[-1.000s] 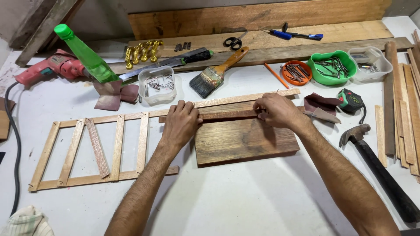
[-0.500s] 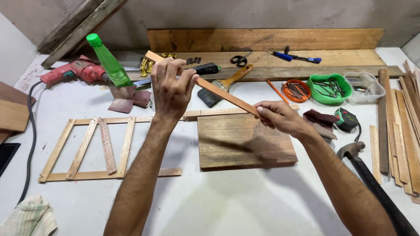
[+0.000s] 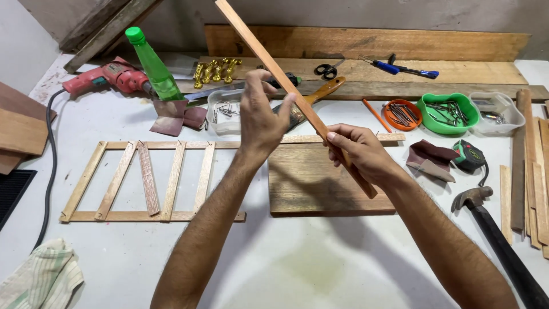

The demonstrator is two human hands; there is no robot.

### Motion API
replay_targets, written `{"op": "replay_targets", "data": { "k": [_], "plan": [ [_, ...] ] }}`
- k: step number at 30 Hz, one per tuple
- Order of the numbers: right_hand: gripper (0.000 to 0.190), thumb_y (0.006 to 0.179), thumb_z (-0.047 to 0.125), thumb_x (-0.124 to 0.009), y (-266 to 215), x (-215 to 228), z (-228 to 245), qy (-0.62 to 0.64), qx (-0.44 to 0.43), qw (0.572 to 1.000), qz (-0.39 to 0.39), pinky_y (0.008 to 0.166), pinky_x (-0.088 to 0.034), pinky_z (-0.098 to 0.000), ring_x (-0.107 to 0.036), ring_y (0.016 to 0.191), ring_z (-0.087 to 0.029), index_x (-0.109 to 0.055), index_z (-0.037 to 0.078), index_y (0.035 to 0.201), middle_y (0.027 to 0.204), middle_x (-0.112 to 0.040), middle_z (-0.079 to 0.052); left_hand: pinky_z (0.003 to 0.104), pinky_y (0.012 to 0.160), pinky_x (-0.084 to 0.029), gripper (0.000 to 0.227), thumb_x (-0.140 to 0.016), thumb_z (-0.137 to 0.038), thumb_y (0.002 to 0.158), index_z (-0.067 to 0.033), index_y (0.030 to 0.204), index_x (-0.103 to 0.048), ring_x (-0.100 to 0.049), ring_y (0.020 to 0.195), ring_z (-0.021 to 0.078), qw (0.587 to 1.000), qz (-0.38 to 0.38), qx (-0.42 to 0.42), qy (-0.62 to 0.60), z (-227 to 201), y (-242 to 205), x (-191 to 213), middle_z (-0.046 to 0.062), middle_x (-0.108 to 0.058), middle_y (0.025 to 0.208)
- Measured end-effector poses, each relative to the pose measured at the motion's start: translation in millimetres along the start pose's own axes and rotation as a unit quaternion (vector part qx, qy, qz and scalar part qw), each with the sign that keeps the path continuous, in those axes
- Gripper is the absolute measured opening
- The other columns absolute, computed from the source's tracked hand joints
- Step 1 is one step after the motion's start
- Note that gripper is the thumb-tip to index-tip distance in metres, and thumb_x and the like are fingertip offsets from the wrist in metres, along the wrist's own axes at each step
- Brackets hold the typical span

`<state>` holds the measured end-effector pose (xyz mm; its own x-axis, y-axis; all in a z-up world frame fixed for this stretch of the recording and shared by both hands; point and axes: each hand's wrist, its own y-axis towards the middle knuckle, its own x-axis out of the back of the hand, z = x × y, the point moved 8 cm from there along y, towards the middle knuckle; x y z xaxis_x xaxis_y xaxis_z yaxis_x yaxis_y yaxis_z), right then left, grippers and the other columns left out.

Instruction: Assembling, nailing, and sanding wooden strips onto a base board to create a structural frame.

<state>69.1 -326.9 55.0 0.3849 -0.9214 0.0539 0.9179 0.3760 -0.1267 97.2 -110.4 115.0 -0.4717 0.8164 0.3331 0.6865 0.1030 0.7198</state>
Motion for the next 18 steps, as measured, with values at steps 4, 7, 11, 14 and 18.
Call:
{"op": "replay_targets", "data": {
  "k": [4, 7, 11, 14, 18],
  "plan": [
    [0.023, 0.100, 0.024, -0.060, 2.3, 2.4, -8.4, 0.064, 0.004, 0.998, 0.018, 0.069, -0.059, -0.0255, -0.065, 0.074, -0.008, -0.068, 0.004, 0.108, 0.084, -0.066, 0.002, 0.028, 0.071, -0.065, 0.058, -0.078, -0.016, 0.092, -0.0021, 0.133, -0.041, -0.077, 0.086, 0.0163, 0.978, 0.064, 0.108, -0.167, 1.5, -12.7, -46.5, 0.011, -0.073, 0.100],
    [0.024, 0.099, 0.023, -0.064, 5.1, 24.3, -36.2, 0.016, -0.007, 1.000, -0.009, 0.071, -0.058, -0.0237, -0.068, 0.076, -0.008, -0.068, 0.002, 0.110, 0.086, -0.069, 0.001, 0.030, 0.068, -0.065, 0.057, -0.078, -0.014, 0.089, -0.0011, 0.132, -0.045, -0.079, 0.082, 0.0172, 0.958, 0.105, 0.193, -0.183, 14.7, -22.2, -81.1, 0.015, -0.076, 0.106],
    [0.029, 0.099, 0.021, -0.069, -1.0, 45.1, -50.0, -0.032, -0.010, 0.999, -0.035, 0.061, -0.049, -0.0216, -0.058, 0.069, -0.005, -0.071, 0.002, 0.121, 0.087, -0.071, 0.001, 0.028, 0.069, -0.066, 0.058, -0.079, -0.015, 0.089, 0.0003, 0.136, -0.047, -0.078, 0.085, 0.0145, 0.935, 0.169, 0.245, -0.192, 31.9, -40.2, -134.6, 0.014, -0.074, 0.111],
    [0.034, 0.096, 0.020, -0.071, -9.6, 57.1, -56.1, -0.043, -0.030, 0.997, -0.058, 0.056, -0.048, -0.0213, -0.057, 0.065, -0.005, -0.069, 0.005, 0.127, 0.081, -0.069, 0.002, 0.031, 0.069, -0.064, 0.057, -0.080, -0.015, 0.087, 0.0016, 0.133, -0.053, -0.078, 0.084, 0.0169, 0.930, 0.190, 0.252, -0.187, 30.7, -54.7, -166.4, 0.014, -0.075, 0.111],
    [0.037, 0.095, 0.018, -0.072, -19.1, 74.8, -74.1, -0.073, -0.057, 0.992, -0.084, 0.060, -0.055, -0.0220, -0.064, 0.067, -0.006, -0.066, 0.004, 0.129, 0.077, -0.070, 0.001, 0.036, 0.080, -0.061, 0.057, -0.084, -0.020, 0.081, 0.0014, 0.128, -0.060, -0.077, 0.088, 0.0215, 0.946, 0.215, 0.216, -0.111, 24.4, -71.1, -195.7, 0.015, -0.078, 0.106]
  ]
}}
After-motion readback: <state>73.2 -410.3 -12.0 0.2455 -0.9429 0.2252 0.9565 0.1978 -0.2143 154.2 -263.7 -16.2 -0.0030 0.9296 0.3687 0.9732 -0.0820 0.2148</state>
